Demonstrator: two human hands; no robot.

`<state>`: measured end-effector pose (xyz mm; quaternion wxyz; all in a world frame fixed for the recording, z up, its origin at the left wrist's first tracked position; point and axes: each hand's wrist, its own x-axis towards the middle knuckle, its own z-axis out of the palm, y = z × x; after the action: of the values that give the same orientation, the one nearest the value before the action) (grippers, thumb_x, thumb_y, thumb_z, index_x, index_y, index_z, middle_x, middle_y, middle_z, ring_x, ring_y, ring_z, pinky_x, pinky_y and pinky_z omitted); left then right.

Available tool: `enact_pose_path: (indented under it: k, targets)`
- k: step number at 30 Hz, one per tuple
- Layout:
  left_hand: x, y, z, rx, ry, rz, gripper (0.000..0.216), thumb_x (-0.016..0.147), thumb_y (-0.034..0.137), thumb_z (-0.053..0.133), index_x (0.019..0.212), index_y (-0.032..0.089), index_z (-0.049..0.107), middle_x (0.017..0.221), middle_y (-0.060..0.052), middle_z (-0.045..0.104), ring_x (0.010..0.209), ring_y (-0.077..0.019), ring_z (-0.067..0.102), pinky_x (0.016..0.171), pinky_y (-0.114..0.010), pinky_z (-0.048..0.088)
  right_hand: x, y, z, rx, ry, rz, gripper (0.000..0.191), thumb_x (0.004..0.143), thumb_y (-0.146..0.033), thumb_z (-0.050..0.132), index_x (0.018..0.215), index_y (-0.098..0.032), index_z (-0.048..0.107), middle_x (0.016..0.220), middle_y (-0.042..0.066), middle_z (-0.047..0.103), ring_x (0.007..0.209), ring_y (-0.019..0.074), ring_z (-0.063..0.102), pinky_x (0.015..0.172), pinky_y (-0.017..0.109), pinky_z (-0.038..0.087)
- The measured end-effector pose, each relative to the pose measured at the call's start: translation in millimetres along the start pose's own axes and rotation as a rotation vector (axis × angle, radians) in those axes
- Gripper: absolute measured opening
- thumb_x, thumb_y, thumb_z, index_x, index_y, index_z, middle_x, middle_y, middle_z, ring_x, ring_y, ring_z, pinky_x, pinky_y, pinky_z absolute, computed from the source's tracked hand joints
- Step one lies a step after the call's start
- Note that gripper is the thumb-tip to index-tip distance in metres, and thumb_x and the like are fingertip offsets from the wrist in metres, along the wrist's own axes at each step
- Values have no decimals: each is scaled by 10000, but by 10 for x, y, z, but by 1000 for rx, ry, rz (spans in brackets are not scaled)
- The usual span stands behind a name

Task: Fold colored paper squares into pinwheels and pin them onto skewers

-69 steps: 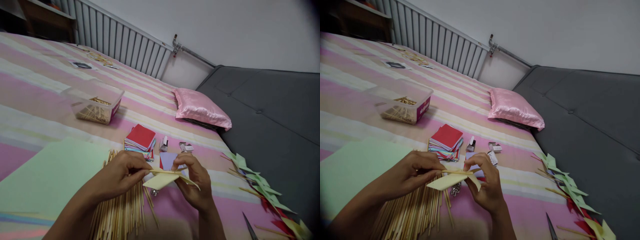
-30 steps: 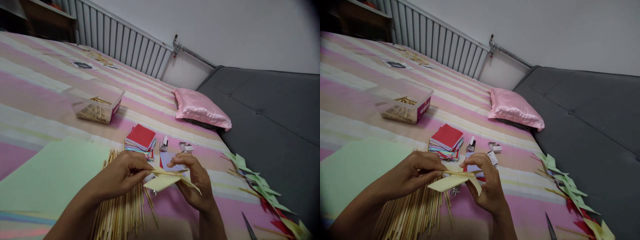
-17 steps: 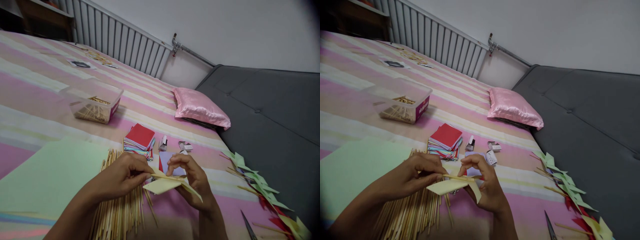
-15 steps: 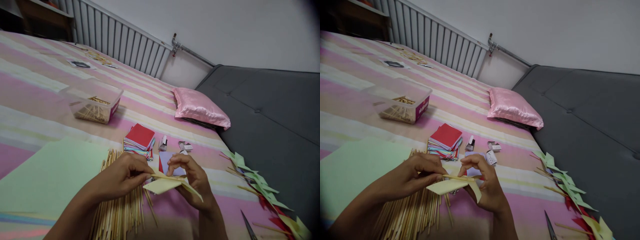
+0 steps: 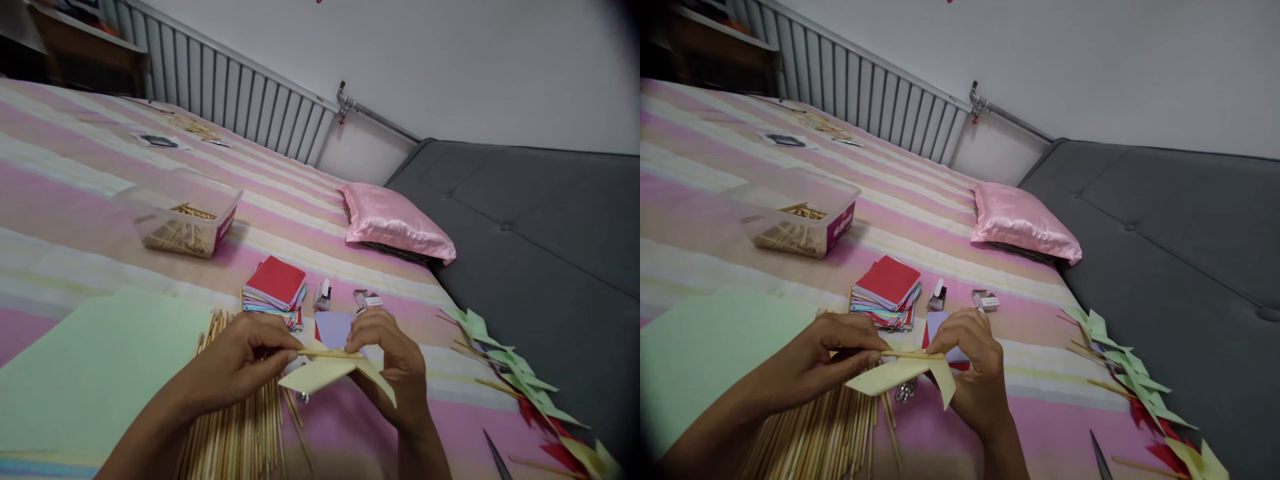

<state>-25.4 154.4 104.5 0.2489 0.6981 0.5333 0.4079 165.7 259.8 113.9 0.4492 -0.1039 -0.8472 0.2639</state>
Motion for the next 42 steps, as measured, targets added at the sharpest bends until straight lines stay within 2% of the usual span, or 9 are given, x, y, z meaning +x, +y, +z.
enact_pose_path:
  k: [5, 11, 20, 28, 37, 42]
  targets:
    - [-13, -7, 39, -7, 34, -54, 223, 832, 184, 513, 969, 206, 688, 776, -15, 679, 674, -113, 585, 596, -204, 412, -9, 16, 7, -122, -5, -39, 130, 765, -299, 653, 681, -209, 610, 619, 0, 583, 637, 173, 557, 762, 387, 395]
    - [-26, 16, 48, -67, -24, -9, 269, 838, 142, 483, 1030, 219, 655, 899, -11, 683, 832, -124, 596, 742, -215, 428, -27, 40, 63, -145, -33, -26, 119, 776, -252, 617, 659, -231, 619, 605, 0, 603, 635, 182, 586, 763, 379, 407]
    - [-32, 11, 53, -103, -34, -50, 238, 851, 171, 473, 1015, 211, 641, 878, -11, 670, 766, -117, 587, 668, -203, 425, -34, 21, 68, -147, -46, -2, 130, 788, -276, 605, 666, -238, 624, 608, 0, 593, 647, 187, 585, 756, 382, 409]
    - [-17, 37, 43, -108, -82, -72, 260, 861, 155, 443, 1025, 230, 630, 897, -1, 652, 809, -123, 569, 716, -219, 413, -43, 6, 82, -158, -68, 5, 147, 803, -258, 575, 666, -233, 623, 616, 1, 580, 672, 184, 584, 789, 383, 399]
    - [-23, 68, 47, -104, -76, -98, 258, 846, 132, 444, 998, 224, 632, 889, 3, 645, 801, -124, 561, 713, -222, 408, -34, -13, 88, -151, -81, 1, 161, 817, -244, 543, 666, -218, 591, 632, 5, 591, 673, 176, 570, 820, 383, 373]
    - [-16, 77, 55, -113, -74, -93, 270, 850, 124, 423, 994, 228, 625, 898, 0, 647, 806, -127, 565, 720, -224, 414, -43, 22, 90, -143, -156, -35, 108, 802, -223, 548, 696, -208, 565, 668, 2, 581, 695, 169, 561, 856, 387, 342]
